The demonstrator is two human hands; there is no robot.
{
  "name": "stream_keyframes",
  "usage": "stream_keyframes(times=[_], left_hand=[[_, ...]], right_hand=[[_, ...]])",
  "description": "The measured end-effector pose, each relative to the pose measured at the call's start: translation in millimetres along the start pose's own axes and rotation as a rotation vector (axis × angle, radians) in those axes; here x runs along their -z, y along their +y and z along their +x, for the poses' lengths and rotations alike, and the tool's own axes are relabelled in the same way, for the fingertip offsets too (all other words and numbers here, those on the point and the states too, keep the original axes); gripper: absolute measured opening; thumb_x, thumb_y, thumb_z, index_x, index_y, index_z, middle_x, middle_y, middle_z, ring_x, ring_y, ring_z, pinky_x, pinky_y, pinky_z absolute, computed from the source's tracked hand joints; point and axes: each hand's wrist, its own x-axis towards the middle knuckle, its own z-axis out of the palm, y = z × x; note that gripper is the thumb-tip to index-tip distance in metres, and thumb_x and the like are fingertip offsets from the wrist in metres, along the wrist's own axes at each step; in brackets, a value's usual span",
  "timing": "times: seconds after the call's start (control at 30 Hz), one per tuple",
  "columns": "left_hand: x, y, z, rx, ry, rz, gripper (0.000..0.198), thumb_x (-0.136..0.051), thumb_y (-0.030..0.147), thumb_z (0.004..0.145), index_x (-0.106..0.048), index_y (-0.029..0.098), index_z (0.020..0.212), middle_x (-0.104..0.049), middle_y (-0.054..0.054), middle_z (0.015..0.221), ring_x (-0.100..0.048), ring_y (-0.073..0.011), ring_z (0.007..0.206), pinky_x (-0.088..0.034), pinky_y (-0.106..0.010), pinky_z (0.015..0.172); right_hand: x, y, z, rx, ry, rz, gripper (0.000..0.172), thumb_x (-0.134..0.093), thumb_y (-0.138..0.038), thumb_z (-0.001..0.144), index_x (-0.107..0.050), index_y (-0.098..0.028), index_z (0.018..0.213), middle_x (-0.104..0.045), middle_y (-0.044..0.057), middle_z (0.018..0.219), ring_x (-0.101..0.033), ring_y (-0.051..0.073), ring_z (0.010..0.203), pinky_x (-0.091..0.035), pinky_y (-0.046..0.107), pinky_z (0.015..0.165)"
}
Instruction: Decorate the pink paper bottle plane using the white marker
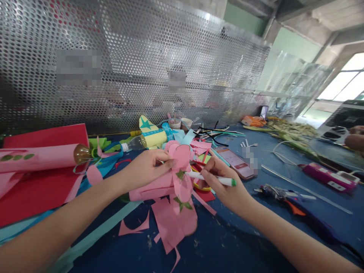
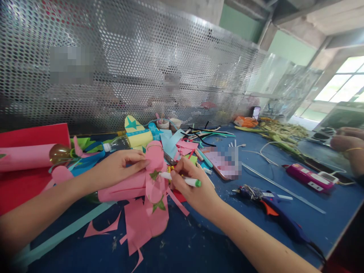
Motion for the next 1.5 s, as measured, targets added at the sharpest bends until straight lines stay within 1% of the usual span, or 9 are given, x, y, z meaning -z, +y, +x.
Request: stream_keyframes(times=[0.33,0.53,0.93,1.17,1.5], left_hand=[[-1.4,-0.6,0.4,0.01,-0.005,-0.013,0.039,-0.045,0.036,0.093,-0.051,0.018,0.059,-0.056,0.001,0.064,-0.048,-0.0137,0.063,-0.037,-0.028,0.063],[-0.2,-0.2,0.6,0.003,-0.001,-0.015,0.039,-0.046,0.035,0.093,-0.052,0.018,0.059,-0.057,0.001,0.065,-0.049,-0.0137,0.063,-0.038,-0.028,0.063],[-0.3,0.0,-0.4,0.002,-0.002,-0.001,0.038,-0.046,0.034,0.093,-0.053,0.018,0.06,-0.058,0.001,0.066,-0.048,-0.0138,0.063,-0.037,-0.027,0.063],[-0.5,-0.8,-0.1,0.014,0.005,-0.003,0.039,-0.046,0.037,0.093,-0.056,0.018,0.061,-0.06,0.001,0.067,-0.049,-0.0139,0.064,-0.038,-0.027,0.063],[-0.3,-1.3,-0.2,0.008,0.01,0.0,0.036,-0.047,0.035,0.093,-0.057,0.018,0.062,-0.06,0.001,0.067,-0.05,-0.0141,0.065,-0.038,-0.027,0.065]], right_hand=[[-1.0,-1.8,0.5,-0.017,-0.003,-0.005,0.023,-0.053,-0.033,0.091,-0.041,-0.024,0.073,-0.061,-0.001,0.059,-0.057,0.013,0.055,-0.042,0.025,0.053],[-0.8,-5.3,0.8,-0.023,0.01,-0.012,0.022,-0.053,-0.031,0.088,-0.04,-0.024,0.072,-0.06,-0.002,0.057,-0.055,0.013,0.052,-0.041,0.025,0.051],[-0.7,-5.9,1.3,-0.019,0.015,-0.018,0.021,-0.052,-0.029,0.087,-0.039,-0.025,0.071,-0.058,-0.003,0.055,-0.055,0.013,0.051,-0.039,0.025,0.051],[0.2,-0.1,-1.2,-0.008,-0.035,-0.039,0.02,-0.049,-0.032,0.09,-0.042,-0.024,0.074,-0.059,-0.003,0.058,-0.052,0.012,0.051,-0.04,0.026,0.052],[-0.3,2.7,-3.0,-0.015,-0.018,-0.09,0.02,-0.05,-0.034,0.09,-0.043,-0.024,0.074,-0.059,-0.003,0.058,-0.052,0.012,0.052,-0.04,0.025,0.052]])
